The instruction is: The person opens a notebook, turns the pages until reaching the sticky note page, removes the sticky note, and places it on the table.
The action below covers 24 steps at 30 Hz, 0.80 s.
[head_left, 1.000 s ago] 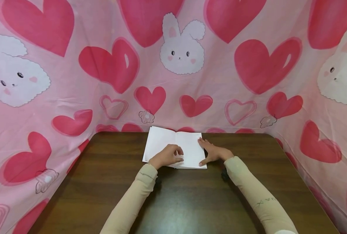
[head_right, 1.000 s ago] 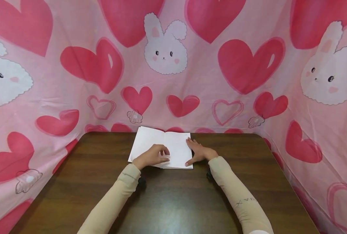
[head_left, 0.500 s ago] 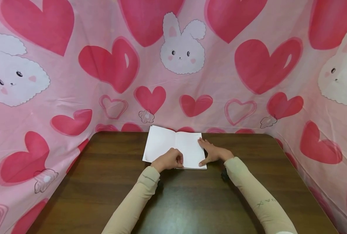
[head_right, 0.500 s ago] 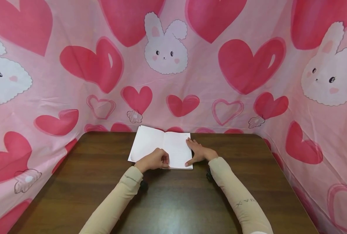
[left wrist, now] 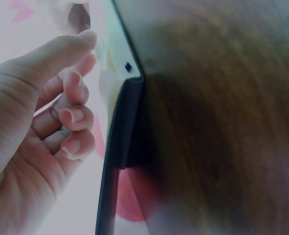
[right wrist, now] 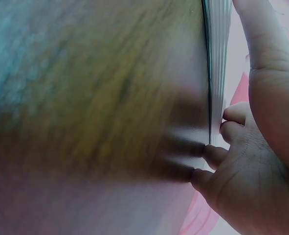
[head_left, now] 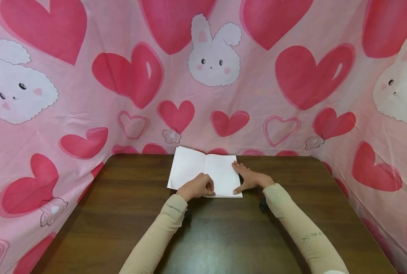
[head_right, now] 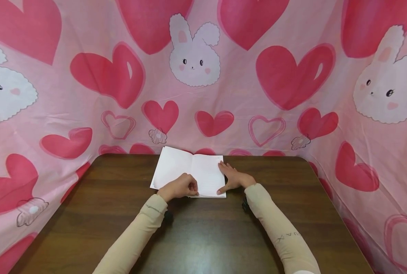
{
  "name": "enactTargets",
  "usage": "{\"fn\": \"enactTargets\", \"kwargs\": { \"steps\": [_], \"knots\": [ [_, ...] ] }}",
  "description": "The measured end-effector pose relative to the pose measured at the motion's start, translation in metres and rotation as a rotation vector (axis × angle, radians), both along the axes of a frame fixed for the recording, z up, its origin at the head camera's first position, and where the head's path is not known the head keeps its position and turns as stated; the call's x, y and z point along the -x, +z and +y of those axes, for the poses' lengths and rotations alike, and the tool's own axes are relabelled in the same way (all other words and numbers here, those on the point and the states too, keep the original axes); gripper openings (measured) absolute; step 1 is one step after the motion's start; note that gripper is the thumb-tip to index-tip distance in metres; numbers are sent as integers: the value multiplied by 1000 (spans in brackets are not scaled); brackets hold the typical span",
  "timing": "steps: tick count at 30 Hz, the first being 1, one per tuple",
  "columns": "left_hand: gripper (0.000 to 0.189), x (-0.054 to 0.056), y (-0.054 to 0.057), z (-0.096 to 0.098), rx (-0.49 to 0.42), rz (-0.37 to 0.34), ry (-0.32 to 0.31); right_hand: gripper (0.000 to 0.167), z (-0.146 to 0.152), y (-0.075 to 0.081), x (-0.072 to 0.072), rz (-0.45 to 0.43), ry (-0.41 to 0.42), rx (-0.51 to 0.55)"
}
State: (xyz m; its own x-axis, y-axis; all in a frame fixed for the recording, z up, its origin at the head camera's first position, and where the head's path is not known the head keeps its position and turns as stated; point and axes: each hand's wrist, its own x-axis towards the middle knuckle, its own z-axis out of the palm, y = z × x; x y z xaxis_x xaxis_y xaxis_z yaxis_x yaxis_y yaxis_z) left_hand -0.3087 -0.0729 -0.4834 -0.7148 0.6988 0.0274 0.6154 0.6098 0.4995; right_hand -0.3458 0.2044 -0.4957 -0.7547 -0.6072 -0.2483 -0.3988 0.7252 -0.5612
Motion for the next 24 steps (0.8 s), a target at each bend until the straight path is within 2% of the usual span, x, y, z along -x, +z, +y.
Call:
{"fn": "enactTargets", "kwargs": {
  "steps": [6, 9, 21, 24],
  "knots": [
    [16, -1, -2, 3, 46, 24, -3, 124, 1, -2, 1, 12, 9, 15],
    [15, -2, -2, 0, 36, 41, -5, 123, 3, -4, 3, 15, 9, 29],
    [14, -10, 3, -18, 4, 77, 53, 129, 9, -4, 3, 22, 19, 76],
    [15, -11, 2, -19, 2, 122, 64, 128, 6, -3, 3, 31, 23, 76]
  ]
}}
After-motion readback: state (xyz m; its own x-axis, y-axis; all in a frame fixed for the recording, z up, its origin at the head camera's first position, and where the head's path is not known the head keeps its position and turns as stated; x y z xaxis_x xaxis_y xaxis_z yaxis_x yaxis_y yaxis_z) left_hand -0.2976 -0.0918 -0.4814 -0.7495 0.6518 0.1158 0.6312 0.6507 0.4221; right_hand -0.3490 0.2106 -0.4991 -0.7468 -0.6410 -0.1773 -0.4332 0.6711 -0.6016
